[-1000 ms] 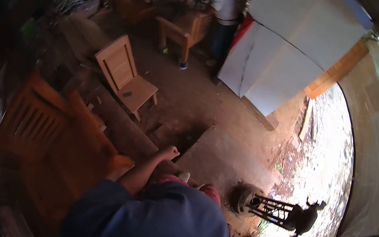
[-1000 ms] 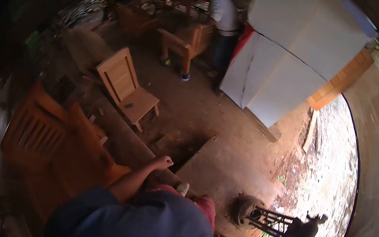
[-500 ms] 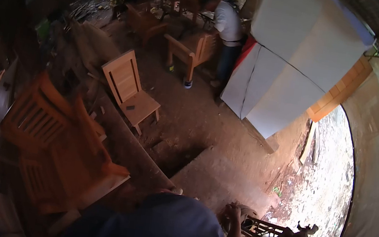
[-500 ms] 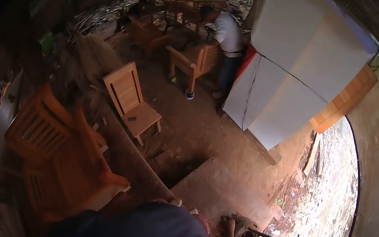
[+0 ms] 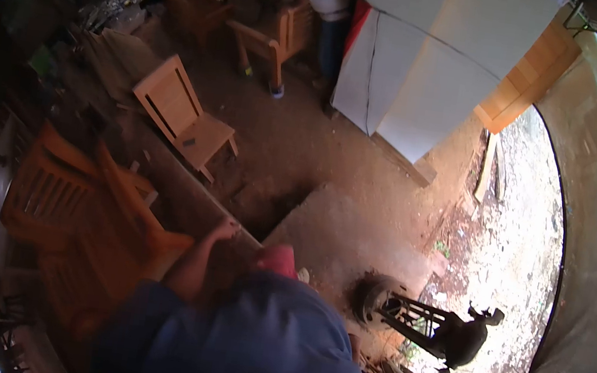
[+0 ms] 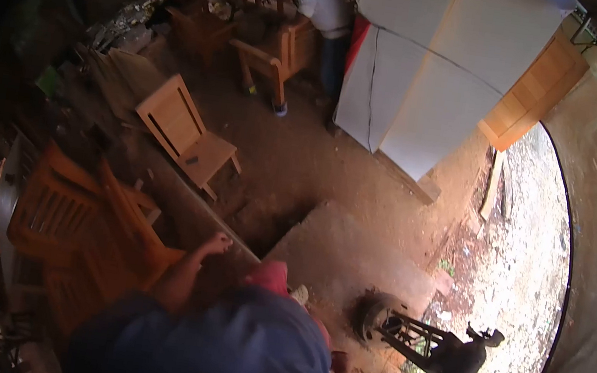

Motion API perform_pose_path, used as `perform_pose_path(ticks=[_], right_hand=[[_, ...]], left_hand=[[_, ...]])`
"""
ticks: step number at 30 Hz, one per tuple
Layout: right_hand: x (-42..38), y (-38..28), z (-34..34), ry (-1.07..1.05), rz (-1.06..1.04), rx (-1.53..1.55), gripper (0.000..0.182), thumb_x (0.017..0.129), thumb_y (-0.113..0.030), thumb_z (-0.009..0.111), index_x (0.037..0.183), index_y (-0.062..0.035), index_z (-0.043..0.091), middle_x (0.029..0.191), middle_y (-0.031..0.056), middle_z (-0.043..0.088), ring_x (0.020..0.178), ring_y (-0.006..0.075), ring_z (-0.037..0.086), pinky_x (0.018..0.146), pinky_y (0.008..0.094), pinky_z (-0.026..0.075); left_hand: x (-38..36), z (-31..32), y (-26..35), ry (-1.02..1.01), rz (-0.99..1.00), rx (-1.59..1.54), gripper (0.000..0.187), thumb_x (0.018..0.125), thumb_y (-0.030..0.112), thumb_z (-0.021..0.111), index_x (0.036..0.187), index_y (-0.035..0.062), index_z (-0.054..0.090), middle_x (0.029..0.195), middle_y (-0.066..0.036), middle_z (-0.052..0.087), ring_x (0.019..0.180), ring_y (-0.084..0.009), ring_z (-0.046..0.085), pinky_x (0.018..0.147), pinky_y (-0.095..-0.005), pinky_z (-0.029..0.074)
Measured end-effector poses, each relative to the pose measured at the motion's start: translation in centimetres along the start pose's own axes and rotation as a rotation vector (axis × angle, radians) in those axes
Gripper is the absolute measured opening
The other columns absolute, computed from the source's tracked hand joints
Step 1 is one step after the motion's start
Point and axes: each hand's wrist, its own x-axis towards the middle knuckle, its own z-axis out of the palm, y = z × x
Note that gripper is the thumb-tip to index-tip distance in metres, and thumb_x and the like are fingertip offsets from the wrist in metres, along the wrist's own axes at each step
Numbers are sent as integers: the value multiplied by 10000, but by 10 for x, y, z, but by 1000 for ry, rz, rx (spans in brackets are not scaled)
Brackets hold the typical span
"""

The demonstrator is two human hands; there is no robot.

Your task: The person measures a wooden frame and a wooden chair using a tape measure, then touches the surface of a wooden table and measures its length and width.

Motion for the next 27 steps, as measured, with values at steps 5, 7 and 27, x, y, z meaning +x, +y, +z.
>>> perform_pose_path(ticks=[5,7,27], right_hand=[[-38,41,-14,15,83,-25,147,777,-86,600,882,-46,694,657,59,627,490,156,578,467,293,488],[-41,42,-16,22,114,-18,148,773,-82,601,882,-46,694,660,61,629,492,158,579,471,297,490],[358,-186,-48,-212,-427,-655,172,732,-33,614,883,-44,695,684,75,650,516,175,588,510,337,518]], left_hand=[[-8,18,18,-44,24,6,292,867,275,652,836,-15,642,725,-84,650,595,-147,587,572,-340,482],[-5,28,13,-84,-10,21,328,868,298,645,822,-26,641,691,-92,644,579,-171,600,571,-348,488],[219,64,-27,90,-146,-5,372,850,353,568,766,17,701,731,-150,674,732,-287,669,743,-388,502]])
